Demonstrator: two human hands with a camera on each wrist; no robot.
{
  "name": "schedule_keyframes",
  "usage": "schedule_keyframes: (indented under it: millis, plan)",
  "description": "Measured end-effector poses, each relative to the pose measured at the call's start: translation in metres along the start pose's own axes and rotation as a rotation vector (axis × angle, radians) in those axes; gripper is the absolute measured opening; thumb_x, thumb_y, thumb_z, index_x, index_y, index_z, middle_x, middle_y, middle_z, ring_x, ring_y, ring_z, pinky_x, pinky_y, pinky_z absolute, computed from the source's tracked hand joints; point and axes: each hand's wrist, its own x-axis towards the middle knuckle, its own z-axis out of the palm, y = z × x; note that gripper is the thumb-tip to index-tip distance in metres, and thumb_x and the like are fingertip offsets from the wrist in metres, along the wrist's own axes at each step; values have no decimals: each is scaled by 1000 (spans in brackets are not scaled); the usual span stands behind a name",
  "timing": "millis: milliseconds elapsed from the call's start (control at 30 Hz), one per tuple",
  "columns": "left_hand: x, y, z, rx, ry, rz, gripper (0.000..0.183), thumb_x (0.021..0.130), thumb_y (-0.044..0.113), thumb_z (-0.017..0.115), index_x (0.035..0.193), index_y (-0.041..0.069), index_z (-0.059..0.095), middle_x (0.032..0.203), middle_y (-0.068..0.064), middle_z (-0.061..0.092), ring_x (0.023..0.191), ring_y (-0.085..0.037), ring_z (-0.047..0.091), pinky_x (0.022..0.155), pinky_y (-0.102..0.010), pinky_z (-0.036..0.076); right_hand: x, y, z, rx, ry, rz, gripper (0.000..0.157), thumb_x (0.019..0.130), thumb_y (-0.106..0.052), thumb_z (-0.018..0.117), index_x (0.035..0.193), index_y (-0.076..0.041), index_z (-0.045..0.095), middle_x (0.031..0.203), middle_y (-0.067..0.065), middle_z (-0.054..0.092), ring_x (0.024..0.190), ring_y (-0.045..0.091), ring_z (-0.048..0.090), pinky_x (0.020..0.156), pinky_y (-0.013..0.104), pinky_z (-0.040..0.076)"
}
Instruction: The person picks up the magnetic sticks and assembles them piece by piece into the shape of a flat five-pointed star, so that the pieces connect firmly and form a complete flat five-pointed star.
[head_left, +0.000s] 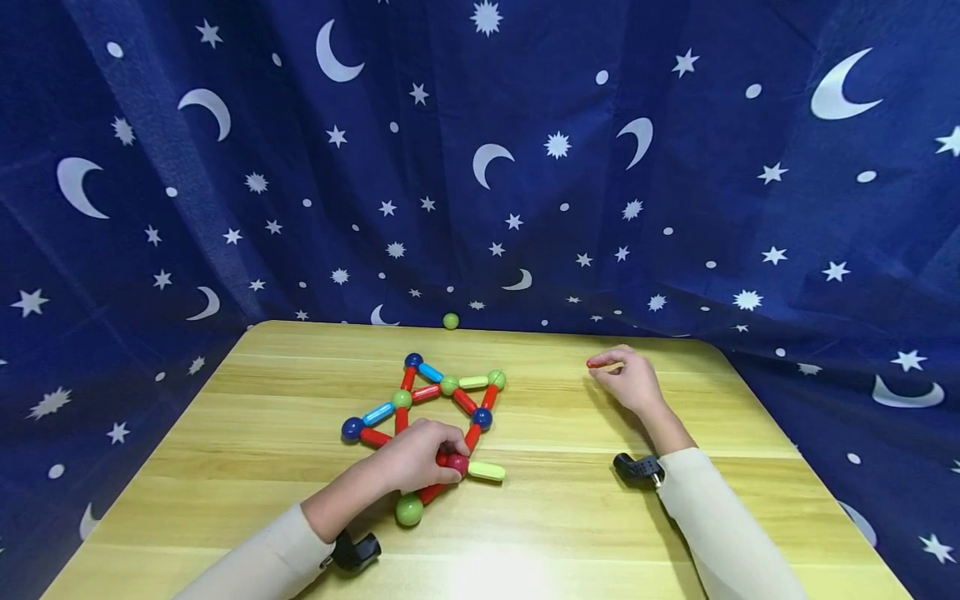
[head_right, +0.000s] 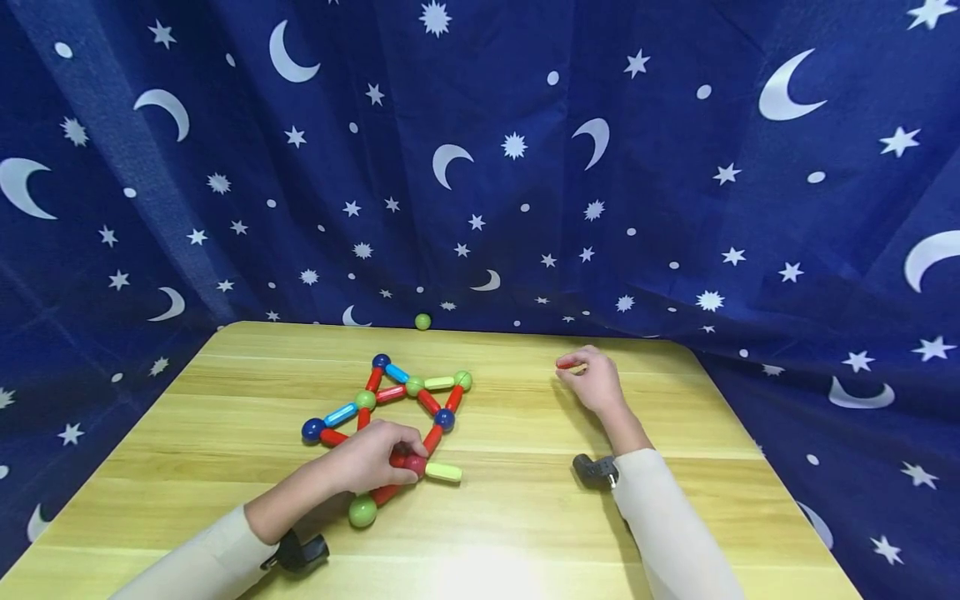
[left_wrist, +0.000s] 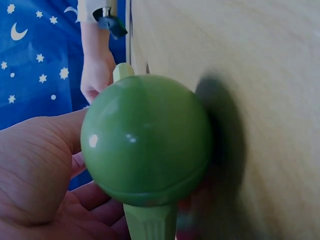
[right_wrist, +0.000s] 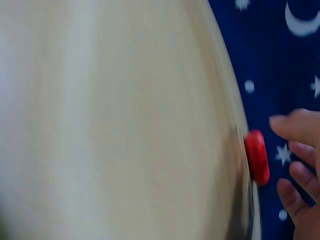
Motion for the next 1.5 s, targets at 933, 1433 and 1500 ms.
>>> schedule_keyframes:
  millis: [933,1433,1500]
  plan:
    - [-1,2,0,-16,-5,-4,18,83,15,86,96,22,74,89,12,69,81,-6,58,76,-23,49,26,34,-10,-98,-205,118,41,90,-12,77,129,-2,68,130,27,63,110,42,60,95,53,47]
    - [-1,-2,2,-13,6,16,18,84,15,85,96,22,74,88,12,68,80,-6,58,75,-22,49,20,22,-7,-130,-179,70,21,85,-14,83,102,-4,77,93,13,76,80,18,65,73,31,49]
    - [-1,-2,2,-12,8,20,18,84,15,85,96,22,74,88,12,69,80,-5,58,75,-22,49,16,16,-3,-103,-179,49,23,85,-13,83,103,-2,76,93,13,76,81,18,66,74,30,50]
